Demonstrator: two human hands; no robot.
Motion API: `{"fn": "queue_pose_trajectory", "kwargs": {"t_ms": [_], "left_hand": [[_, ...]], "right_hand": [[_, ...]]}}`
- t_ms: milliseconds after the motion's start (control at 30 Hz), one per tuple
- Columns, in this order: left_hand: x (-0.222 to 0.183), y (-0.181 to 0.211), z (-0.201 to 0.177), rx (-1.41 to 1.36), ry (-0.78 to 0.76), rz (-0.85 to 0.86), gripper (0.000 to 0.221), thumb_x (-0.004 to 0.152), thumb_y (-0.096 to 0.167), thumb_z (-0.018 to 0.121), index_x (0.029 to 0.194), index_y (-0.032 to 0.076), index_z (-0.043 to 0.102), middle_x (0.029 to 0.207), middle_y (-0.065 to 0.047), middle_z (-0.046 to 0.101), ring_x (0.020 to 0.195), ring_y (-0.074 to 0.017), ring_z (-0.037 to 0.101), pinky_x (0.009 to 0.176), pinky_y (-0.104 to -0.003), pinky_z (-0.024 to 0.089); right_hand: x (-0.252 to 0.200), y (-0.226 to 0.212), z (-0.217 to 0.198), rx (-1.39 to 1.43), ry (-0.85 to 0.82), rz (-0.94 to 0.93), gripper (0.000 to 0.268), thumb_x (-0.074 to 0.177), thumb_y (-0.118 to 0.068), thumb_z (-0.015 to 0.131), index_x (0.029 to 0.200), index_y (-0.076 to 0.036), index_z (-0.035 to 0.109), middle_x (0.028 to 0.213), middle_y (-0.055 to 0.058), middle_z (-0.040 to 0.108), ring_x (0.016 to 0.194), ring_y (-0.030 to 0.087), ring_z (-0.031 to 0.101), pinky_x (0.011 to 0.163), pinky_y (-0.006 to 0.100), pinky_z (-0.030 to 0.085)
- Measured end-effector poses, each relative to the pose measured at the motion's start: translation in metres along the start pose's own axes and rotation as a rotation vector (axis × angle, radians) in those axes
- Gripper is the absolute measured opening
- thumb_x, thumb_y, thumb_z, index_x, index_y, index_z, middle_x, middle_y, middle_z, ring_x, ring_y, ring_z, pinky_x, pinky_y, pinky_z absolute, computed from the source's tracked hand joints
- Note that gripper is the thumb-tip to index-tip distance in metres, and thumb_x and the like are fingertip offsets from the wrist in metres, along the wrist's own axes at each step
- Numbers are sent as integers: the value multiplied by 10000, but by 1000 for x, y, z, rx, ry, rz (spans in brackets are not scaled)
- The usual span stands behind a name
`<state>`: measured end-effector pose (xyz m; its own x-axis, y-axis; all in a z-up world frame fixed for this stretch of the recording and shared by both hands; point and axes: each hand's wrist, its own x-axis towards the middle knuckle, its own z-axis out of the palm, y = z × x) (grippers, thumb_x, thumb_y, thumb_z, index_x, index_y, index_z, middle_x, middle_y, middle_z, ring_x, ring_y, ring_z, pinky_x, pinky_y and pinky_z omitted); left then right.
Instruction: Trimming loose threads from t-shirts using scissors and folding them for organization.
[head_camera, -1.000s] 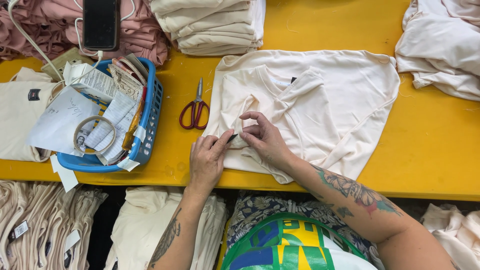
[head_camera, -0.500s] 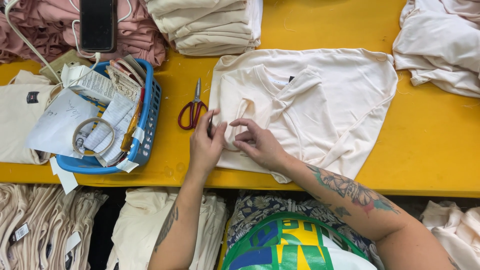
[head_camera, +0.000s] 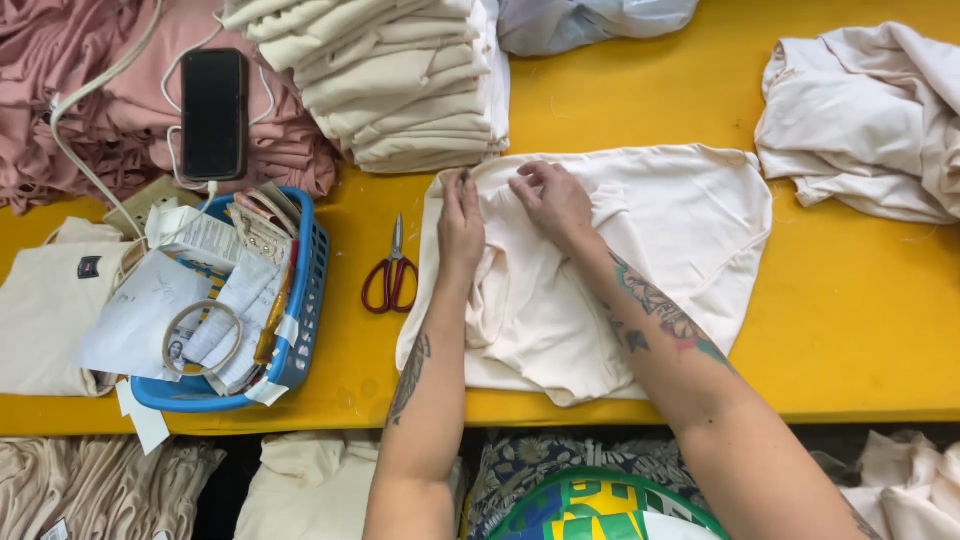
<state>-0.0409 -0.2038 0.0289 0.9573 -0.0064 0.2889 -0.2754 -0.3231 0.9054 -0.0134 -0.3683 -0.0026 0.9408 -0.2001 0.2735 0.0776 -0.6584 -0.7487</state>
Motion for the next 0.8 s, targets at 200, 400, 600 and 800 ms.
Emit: {"fn": "queue_pose_trajectory", "kwargs": {"t_ms": [200,400,600,800], "left_hand": [[12,-45,3,163,-86,123,441,1091,456,450,1381,138,546,1244,-235,669,1192,-445,630,1050,-556,490],[15,-70,5,378,-192,150,388,1086,442,434,1313,156,562,1097,-161,682,1100,-380,679,943,-518,548],[11,-55,-3,404,-255,101,367,1078,414,442,1296,143,560,1109,-178,676,1115,-393,674,953,-533,542],[3,-15,-27,110,-226,-143,533,1051,627,385,1305,178,522,1206,-225,677,1199,-434,632,1046,-565,490]], "right_hand": [[14,-2,13,44,-63,80,158,993,-309,692,1017,-176,775,901,53,736,884,267,729,807,374,548],[10,7,13,263,-46,35,159,1054,-246,628,1002,-118,707,862,94,728,853,279,706,806,406,539],[3,-5,10,593,-130,2,185,1130,-264,417,1096,-114,521,854,124,711,752,216,694,751,317,592],[0,2,20,719,-235,15,292,1148,-300,330,1080,-110,541,770,101,722,653,144,699,658,240,585]]}}
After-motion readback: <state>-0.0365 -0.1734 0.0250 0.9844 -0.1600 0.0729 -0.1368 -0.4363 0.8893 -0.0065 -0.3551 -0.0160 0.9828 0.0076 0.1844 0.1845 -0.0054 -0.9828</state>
